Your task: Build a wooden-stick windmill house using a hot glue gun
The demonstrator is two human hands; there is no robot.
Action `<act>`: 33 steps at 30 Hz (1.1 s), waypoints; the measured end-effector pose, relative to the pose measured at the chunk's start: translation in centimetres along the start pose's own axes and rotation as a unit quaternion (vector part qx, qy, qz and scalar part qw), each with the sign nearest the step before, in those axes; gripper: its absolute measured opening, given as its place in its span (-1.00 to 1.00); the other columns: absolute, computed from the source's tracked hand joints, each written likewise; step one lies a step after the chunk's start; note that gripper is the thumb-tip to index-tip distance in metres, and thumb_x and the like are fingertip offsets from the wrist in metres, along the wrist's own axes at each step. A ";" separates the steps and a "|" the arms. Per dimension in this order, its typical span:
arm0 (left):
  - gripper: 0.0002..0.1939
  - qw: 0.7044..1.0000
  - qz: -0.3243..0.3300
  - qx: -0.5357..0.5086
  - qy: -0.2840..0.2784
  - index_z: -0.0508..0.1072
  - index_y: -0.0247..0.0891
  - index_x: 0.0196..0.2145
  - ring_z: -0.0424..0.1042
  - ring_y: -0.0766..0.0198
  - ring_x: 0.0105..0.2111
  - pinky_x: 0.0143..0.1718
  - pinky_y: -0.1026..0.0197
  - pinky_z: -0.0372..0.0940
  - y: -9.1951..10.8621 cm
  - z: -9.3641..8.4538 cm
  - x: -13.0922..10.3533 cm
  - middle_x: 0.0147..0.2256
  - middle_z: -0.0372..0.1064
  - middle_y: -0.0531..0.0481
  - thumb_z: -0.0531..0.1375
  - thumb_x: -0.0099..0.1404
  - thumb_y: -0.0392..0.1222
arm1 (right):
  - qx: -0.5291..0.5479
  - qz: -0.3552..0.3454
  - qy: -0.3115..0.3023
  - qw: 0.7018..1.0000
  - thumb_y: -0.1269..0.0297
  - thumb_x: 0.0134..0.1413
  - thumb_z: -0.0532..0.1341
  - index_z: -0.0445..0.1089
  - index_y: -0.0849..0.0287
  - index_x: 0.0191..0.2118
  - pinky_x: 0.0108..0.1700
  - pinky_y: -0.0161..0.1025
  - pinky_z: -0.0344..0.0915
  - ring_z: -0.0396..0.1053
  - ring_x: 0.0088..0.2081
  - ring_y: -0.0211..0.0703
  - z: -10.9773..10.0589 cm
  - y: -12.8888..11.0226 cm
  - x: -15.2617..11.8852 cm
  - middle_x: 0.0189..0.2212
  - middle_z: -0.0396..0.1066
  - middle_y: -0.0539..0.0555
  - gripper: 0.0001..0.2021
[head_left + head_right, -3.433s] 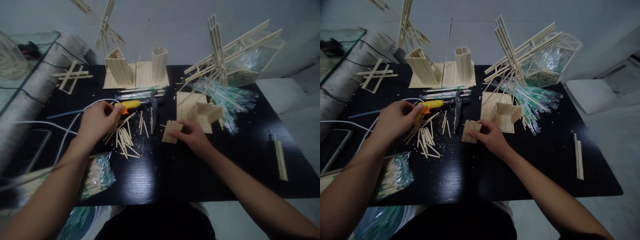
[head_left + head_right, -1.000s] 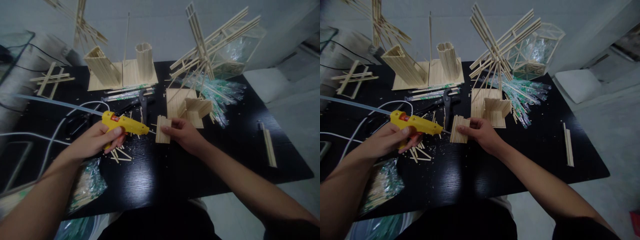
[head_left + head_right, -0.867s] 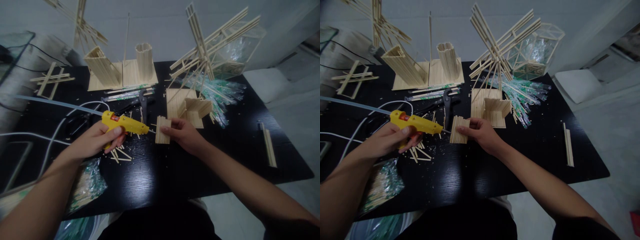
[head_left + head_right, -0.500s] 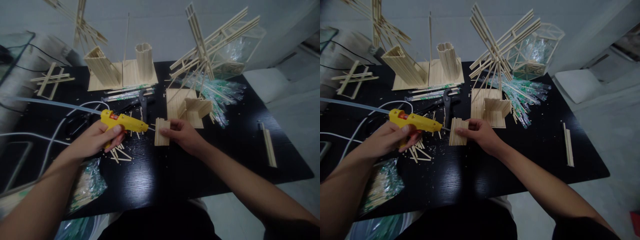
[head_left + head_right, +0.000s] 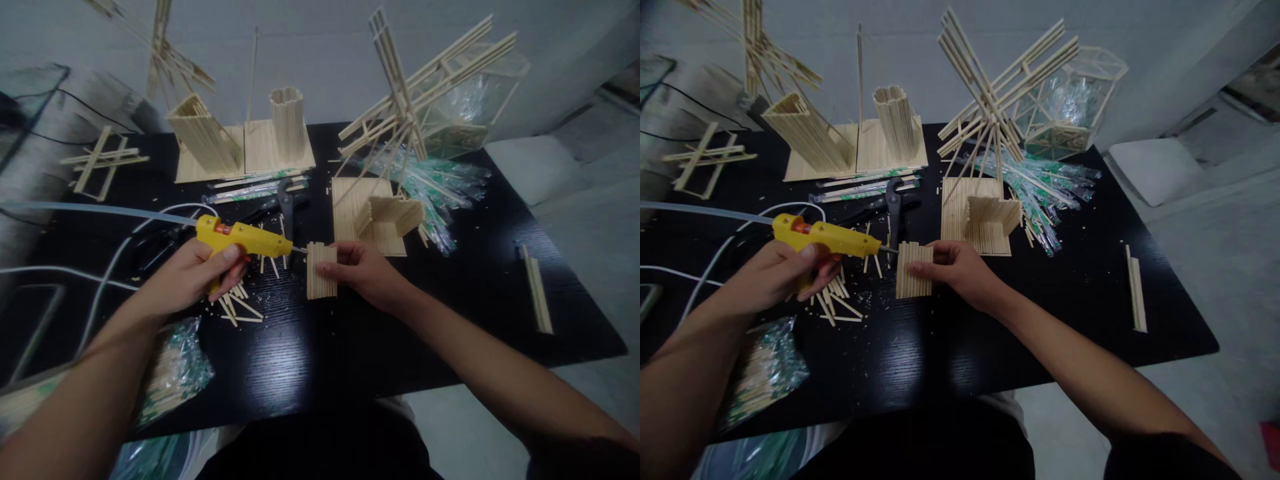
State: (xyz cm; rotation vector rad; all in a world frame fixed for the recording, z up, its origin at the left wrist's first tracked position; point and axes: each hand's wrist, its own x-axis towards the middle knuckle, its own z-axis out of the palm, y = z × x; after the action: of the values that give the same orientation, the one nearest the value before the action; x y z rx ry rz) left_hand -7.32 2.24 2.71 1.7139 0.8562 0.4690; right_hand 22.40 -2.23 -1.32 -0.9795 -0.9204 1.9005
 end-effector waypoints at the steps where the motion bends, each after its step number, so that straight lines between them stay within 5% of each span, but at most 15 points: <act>1: -0.37 1.000 0.004 -0.005 0.002 0.39 -0.24 -0.53 0.22 0.42 -0.68 -0.59 0.28 0.12 -0.1 0.0 0.0 -0.69 0.29 0.08 0.01 0.55 0.24 | 0.000 0.001 -0.002 1.000 0.16 -0.09 0.58 0.63 0.12 -0.22 -0.12 -0.27 0.52 0.60 -0.27 -0.23 0.0 0.0 0.0 -0.27 0.67 0.00 -0.70; 12: -0.38 0.998 -0.040 -0.003 0.042 0.43 -0.23 -0.52 0.20 0.40 -0.70 -0.61 0.27 0.11 0.4 0.2 0.1 -0.69 0.28 0.05 0.04 0.50 0.29 | -0.018 0.007 -0.024 1.000 0.19 -0.09 0.58 0.61 0.11 -0.24 -0.08 -0.20 0.52 0.60 -0.29 -0.23 0.1 -0.2 -0.2 -0.29 0.65 -0.03 -0.72; 16: -0.56 0.983 -0.084 -0.044 0.157 0.52 -0.31 -0.31 0.24 0.42 -0.66 -0.60 0.28 0.12 0.6 0.2 0.3 -0.48 0.46 -0.04 0.25 0.38 0.19 | -0.026 0.008 -0.033 0.999 0.19 -0.08 0.58 0.60 0.10 -0.26 -0.06 -0.18 0.52 0.60 -0.29 -0.23 0.1 -0.3 -0.2 -0.31 0.64 -0.05 -0.74; 19: -0.68 0.957 -0.119 -0.050 0.260 0.49 -0.32 -0.28 0.25 0.41 -0.60 -0.58 0.32 0.11 0.9 -0.1 0.6 -0.51 0.38 0.05 0.36 0.27 0.03 | -0.034 -0.005 -0.025 0.999 0.17 -0.05 0.57 0.59 0.10 -0.26 -0.08 -0.20 0.51 0.59 -0.29 -0.24 -0.1 0.0 -0.1 -0.30 0.64 -0.05 -0.74; 23: -0.73 0.915 -0.224 0.043 0.333 0.42 -0.30 -0.43 0.23 0.38 -0.63 -0.58 0.31 0.08 1.6 -0.5 1.0 -0.59 0.31 0.09 0.34 0.23 -0.06 | -0.034 -0.010 -0.007 0.999 0.19 -0.02 0.55 0.59 0.09 -0.23 -0.11 -0.23 0.50 0.59 -0.26 -0.23 -0.4 0.3 0.0 -0.26 0.65 -0.04 -0.75; 27: -0.69 0.897 -0.271 0.126 0.327 0.44 -0.30 -0.45 0.30 0.33 -0.59 -0.50 0.29 0.14 1.8 -0.7 1.1 -0.58 0.39 0.06 0.29 0.26 0.01 | -0.025 -0.012 -0.001 1.000 0.20 -0.03 0.56 0.60 0.07 -0.23 -0.09 -0.25 0.50 0.59 -0.24 -0.25 -0.5 0.4 0.1 -0.23 0.65 -0.04 -0.76; 33: -0.50 0.856 -0.292 0.276 0.326 0.59 -0.31 -0.17 0.45 0.15 -0.43 -0.40 0.22 0.16 0.6 -1.6 0.9 -0.43 0.52 -0.03 0.20 0.31 0.23 | -0.033 -0.003 0.009 0.999 0.19 -0.04 0.56 0.61 0.07 -0.24 -0.09 -0.22 0.50 0.59 -0.25 -0.22 -0.3 0.2 0.1 -0.25 0.65 -0.04 -0.76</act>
State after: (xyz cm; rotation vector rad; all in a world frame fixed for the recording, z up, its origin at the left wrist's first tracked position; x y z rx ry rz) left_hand -7.61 3.87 3.65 1.6717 2.0998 0.4020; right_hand 22.57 -2.19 -1.63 -1.0296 -0.9812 1.8633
